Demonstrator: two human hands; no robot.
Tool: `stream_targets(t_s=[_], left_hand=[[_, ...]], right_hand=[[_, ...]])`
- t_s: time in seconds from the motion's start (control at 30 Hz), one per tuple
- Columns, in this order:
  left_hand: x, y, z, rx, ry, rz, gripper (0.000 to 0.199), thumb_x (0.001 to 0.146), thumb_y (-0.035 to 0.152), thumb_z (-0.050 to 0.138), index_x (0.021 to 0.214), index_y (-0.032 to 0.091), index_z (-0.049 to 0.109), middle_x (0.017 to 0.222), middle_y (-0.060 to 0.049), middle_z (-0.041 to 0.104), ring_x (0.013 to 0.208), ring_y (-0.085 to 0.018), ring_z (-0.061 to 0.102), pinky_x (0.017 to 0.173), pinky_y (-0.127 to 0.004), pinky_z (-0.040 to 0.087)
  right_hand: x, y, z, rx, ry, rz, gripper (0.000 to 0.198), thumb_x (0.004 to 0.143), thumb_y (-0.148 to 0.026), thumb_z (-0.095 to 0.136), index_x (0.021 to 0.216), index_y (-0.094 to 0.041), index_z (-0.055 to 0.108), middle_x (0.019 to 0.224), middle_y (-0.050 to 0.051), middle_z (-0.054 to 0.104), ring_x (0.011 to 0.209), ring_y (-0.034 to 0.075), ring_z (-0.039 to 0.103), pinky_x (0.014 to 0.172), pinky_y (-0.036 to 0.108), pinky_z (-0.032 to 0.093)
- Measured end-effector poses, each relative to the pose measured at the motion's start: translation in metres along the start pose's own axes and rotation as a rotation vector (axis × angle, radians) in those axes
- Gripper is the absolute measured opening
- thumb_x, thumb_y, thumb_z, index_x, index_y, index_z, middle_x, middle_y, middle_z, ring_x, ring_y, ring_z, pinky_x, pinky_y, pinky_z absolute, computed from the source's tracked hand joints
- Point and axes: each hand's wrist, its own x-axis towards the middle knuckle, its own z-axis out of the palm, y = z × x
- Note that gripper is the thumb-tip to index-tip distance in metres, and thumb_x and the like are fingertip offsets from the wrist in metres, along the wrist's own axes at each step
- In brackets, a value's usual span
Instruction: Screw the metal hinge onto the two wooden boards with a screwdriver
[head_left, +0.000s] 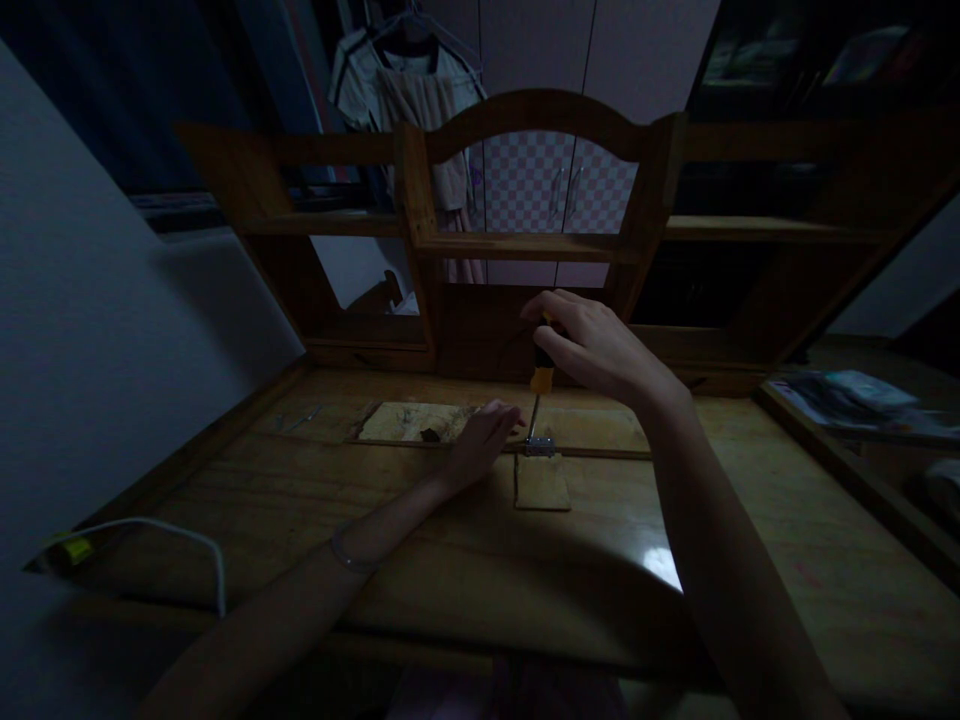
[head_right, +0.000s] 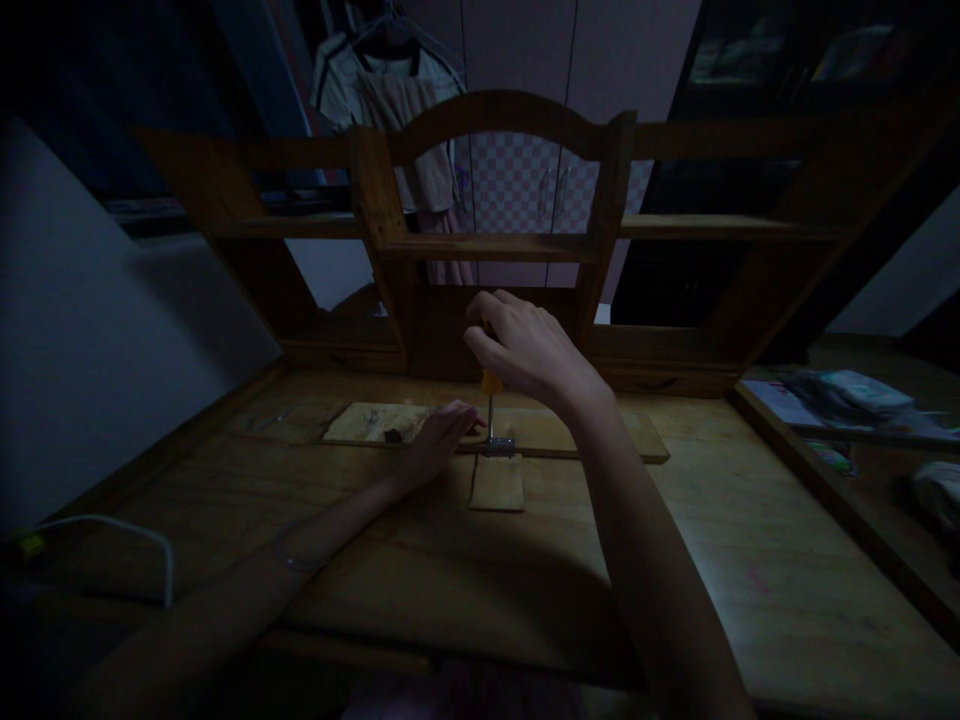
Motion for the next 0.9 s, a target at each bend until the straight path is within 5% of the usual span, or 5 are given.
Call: stream_targets(t_s=[0.3, 0.47, 0.67, 0.9], left_hand=[[0.003, -0.003, -0.001, 0.073, -0.027, 0.052, 0.043, 0.105, 0.042, 0.035, 0.097, 0.020, 0.070, 0.096, -0.005, 0.062, 0.087, -0.017, 0.064, 0.081, -0.030, 0.048], [0.002, -0.007, 0.000, 0.110, -0.017, 0.091, 0.037, 0.104, 0.036, 0.037, 0.097, 0.020, 0.069, 0.097, -0.005, 0.062, 0.090, -0.018, 0.062, 0.084, -0.031, 0.047], [0.002, -0.003, 0.000, 0.200, -0.019, 0.067, 0.024, 0.100, 0.032, 0.048, 0.091, 0.019, 0.066, 0.094, -0.004, 0.063, 0.090, -0.018, 0.061, 0.081, -0.030, 0.046], [0.003, -0.006, 0.004, 0.204, -0.003, 0.075, 0.009, 0.092, 0.019, 0.056, 0.088, 0.019, 0.063, 0.093, -0.003, 0.063, 0.085, -0.015, 0.062, 0.080, -0.028, 0.048]], right_hand=[[0.001, 0.003, 0.006, -0.028, 0.060, -0.026, 0.023, 0.094, -0.038, 0.056, 0.109, -0.022, 0.066, 0.088, 0.003, 0.071, 0.075, 0.019, 0.062, 0.070, 0.029, 0.040], [0.001, 0.002, 0.006, -0.024, 0.065, -0.013, 0.027, 0.095, -0.042, 0.055, 0.104, -0.021, 0.067, 0.093, 0.006, 0.071, 0.080, 0.019, 0.064, 0.073, 0.029, 0.041], [-0.001, 0.000, -0.003, 0.008, -0.018, -0.024, 0.031, 0.090, -0.027, 0.052, 0.116, -0.020, 0.068, 0.102, 0.005, 0.073, 0.090, 0.021, 0.066, 0.078, 0.029, 0.043], [-0.001, 0.000, 0.002, -0.091, 0.014, -0.004, 0.031, 0.096, -0.036, 0.052, 0.119, -0.018, 0.063, 0.095, 0.007, 0.073, 0.084, 0.022, 0.067, 0.073, 0.029, 0.044]])
